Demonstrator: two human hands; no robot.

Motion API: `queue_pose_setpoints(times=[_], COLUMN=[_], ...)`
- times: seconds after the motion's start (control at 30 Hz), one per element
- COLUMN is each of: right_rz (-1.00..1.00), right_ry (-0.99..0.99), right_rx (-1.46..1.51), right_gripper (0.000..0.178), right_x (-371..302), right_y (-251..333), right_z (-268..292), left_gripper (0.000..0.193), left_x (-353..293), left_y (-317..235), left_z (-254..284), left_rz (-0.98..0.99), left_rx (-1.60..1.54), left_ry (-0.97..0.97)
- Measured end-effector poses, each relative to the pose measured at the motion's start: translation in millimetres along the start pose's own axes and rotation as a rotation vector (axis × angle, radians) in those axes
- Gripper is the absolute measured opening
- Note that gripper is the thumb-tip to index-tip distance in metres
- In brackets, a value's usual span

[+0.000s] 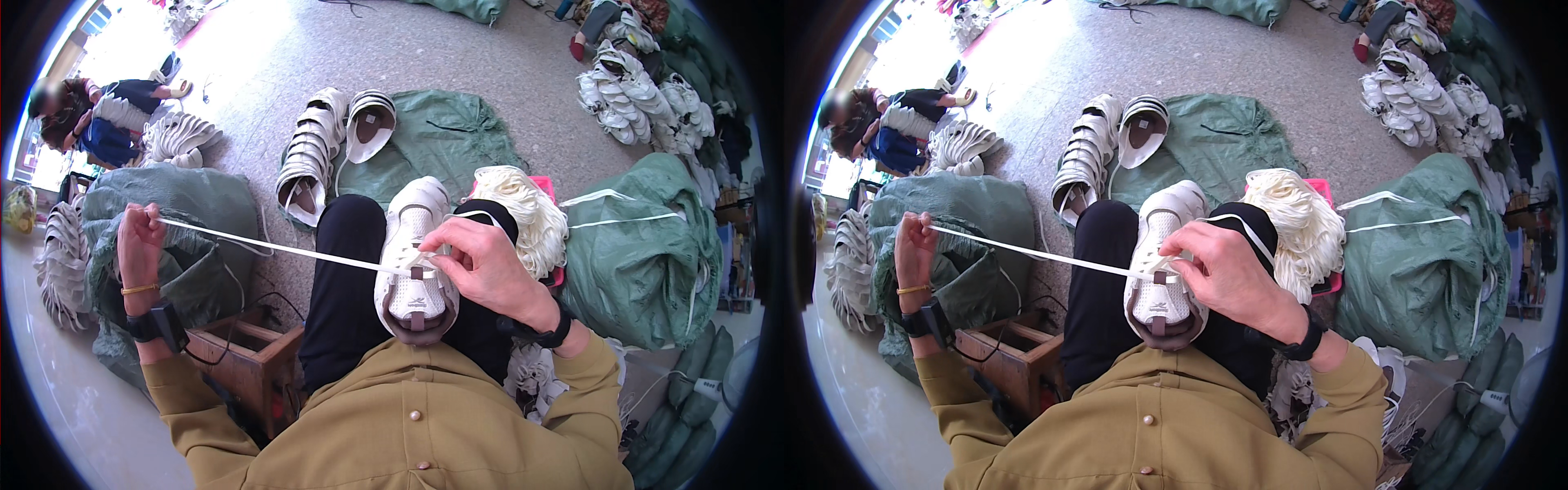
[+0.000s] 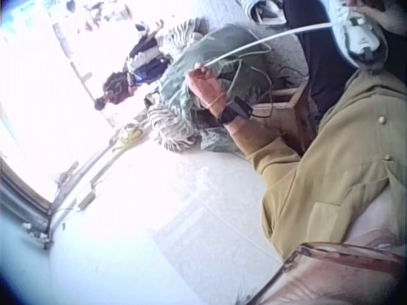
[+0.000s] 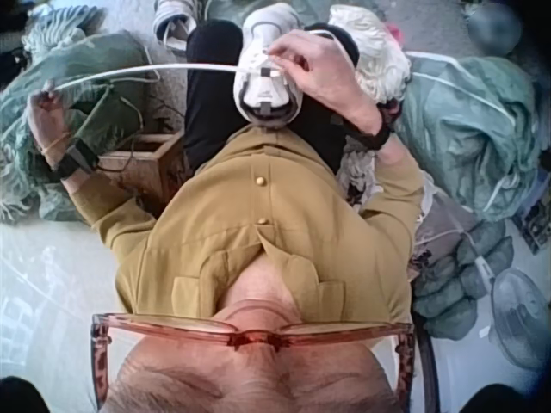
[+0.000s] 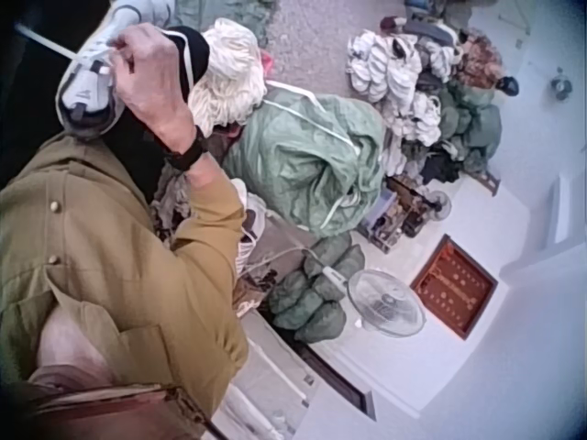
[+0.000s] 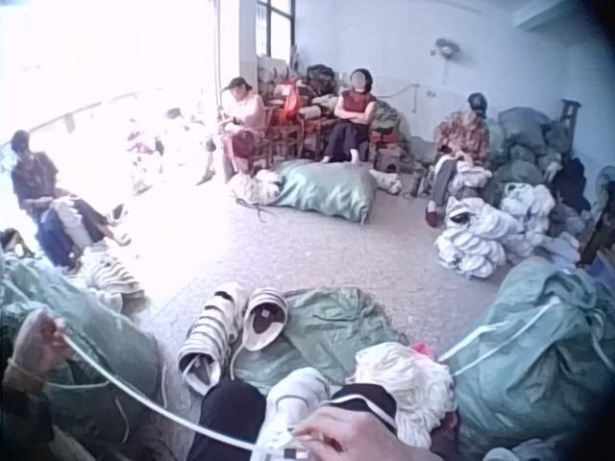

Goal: Lacing and assembling components of athletic shoes while seated on the floor.

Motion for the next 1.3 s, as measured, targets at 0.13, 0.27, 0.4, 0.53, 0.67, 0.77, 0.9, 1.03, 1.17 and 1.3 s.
queue_pose_setpoints(times=[0.13,0.27,0.4,0.53,0.67,0.77,0.9,1.03,1.17,1.3], right_rz=[0.248,0.286,0.205,0.169,0.069,-0.006,-0.08,-0.291,-0.385,-0.373], right_ry=[-0.002,0.068,0.045,0.049,0.045,0.076,0.086,0.089,0.148,0.14], right_rx=[-0.148,-0.25,-0.134,-0.082,-0.104,-0.089,0.007,0.408,0.543,0.61], right_gripper=[0.015,0.01,0.012,0.009,0.012,0.014,0.017,0.018,0.015,0.014], right_x=[3,9,6,6,1,-3,-6,-16,-21,-22], right_y=[1,6,2,7,5,-5,-16,-33,-30,-20], right_z=[-11,-21,-14,-9,-4,-6,-8,-17,-18,-16], left_gripper=[0.008,0.008,0.007,0.009,0.012,0.012,0.013,0.014,0.012,0.024], left_x=[-4,-6,-28,-77,-102,-101,-96,-113,-110,-113], left_y=[-2,18,77,131,167,178,184,154,172,156], left_z=[11,-4,-138,-240,-277,-281,-273,-284,-277,-308], left_rz=[-0.049,-0.266,-0.226,-0.194,-0.254,-0.136,0.131,-0.27,-0.002,-0.247], left_rx=[0.429,0.879,0.969,0.906,1.095,1.066,0.803,1.155,1.144,1.047], left_ry=[-0.24,-0.311,0.05,0.429,0.575,0.57,0.55,0.535,0.652,0.664])
Point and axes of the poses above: each hand's wrist, its own x-axis towards the middle knuckle, its own z-axis out of the back of the hand, y = z × x, the point moved 8 cm from there along x, towards the middle knuckle, and after that the axes turned 13 degrees about z, right-handed, at the moved point
